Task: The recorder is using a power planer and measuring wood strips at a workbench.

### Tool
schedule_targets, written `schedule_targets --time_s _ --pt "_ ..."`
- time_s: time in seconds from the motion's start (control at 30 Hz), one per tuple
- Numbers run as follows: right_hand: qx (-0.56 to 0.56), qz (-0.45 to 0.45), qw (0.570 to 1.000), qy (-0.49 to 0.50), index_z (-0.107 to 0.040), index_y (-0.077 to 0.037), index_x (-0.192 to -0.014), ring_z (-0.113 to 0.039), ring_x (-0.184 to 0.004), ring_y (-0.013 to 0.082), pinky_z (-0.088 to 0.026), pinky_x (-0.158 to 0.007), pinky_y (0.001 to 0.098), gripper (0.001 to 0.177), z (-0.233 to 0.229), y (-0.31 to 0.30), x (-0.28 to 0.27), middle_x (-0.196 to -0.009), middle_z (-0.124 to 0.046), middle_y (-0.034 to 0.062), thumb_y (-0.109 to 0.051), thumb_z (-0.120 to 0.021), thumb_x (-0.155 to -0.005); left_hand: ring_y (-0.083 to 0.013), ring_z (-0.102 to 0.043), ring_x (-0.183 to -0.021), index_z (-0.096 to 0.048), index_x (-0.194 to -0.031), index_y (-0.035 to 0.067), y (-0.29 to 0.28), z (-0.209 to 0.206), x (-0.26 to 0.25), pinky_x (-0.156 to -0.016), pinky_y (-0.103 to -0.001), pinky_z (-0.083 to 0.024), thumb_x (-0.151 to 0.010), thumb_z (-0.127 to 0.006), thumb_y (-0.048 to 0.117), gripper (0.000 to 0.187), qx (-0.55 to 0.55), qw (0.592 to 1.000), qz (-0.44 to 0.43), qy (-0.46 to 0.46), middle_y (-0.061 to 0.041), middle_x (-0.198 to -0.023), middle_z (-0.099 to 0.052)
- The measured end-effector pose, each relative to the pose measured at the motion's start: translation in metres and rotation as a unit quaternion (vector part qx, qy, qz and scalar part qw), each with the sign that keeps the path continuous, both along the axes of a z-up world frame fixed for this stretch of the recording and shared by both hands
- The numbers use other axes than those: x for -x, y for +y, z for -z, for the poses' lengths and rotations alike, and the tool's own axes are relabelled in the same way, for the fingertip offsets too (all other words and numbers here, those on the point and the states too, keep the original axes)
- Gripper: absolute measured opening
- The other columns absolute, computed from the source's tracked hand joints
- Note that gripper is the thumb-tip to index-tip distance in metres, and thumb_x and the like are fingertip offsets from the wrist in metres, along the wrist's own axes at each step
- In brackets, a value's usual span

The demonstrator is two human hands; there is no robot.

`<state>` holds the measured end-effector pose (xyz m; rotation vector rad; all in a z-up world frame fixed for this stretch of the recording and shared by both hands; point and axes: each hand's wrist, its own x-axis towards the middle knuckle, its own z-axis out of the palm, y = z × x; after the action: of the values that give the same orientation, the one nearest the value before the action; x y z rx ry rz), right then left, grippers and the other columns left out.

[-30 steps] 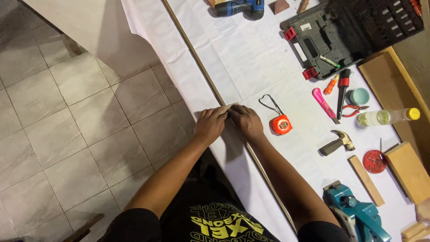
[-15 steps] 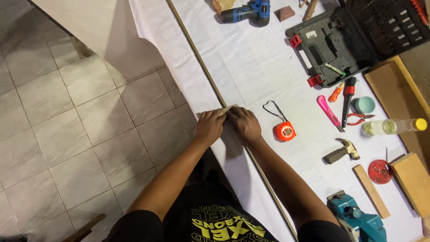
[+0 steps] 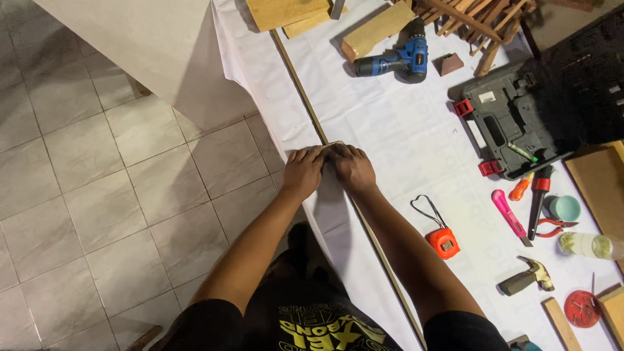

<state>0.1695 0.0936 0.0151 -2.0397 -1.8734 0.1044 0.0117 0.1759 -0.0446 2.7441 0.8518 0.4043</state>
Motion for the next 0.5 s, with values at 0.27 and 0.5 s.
schedule_targets --time_s 0.27,0.5 --pt "0.018 0.008 1.0 -0.009 -0.075 -0.014 -0.115 -0.067 -0.115 0.0302 -0.051 -0.098 0.0423 0.028 0.0 0.053 -0.002 -0.127 -0.071 0.0089 -0.019 -0.061 -0.092 -0.0244 -0.053 -0.128 -0.074 -0.119 0.011 0.046 0.003 -0.007 -0.111 -0.043 -0.037 -0.09 -0.065 0.017 0.031 0.006 1.0 -0.028 -0.01 -0.001 -0.145 -0.059" --pt "0.007 -0.004 1.0 -0.004 -0.076 -0.013 -0.114 -0.07 -0.108 0.0311 -0.054 -0.094 0.0418 0.027 -0.006 0.034 -0.004 -0.123 -0.073 0.0095 -0.023 -0.064 -0.092 -0.025 -0.053 -0.13 -0.076 -0.114 0.011 0.031 -0.002 -0.007 -0.112 -0.043 -0.036 -0.088 -0.065 0.016 0.029 -0.008 1.0 -0.016 -0.002 -0.001 -0.142 -0.06"
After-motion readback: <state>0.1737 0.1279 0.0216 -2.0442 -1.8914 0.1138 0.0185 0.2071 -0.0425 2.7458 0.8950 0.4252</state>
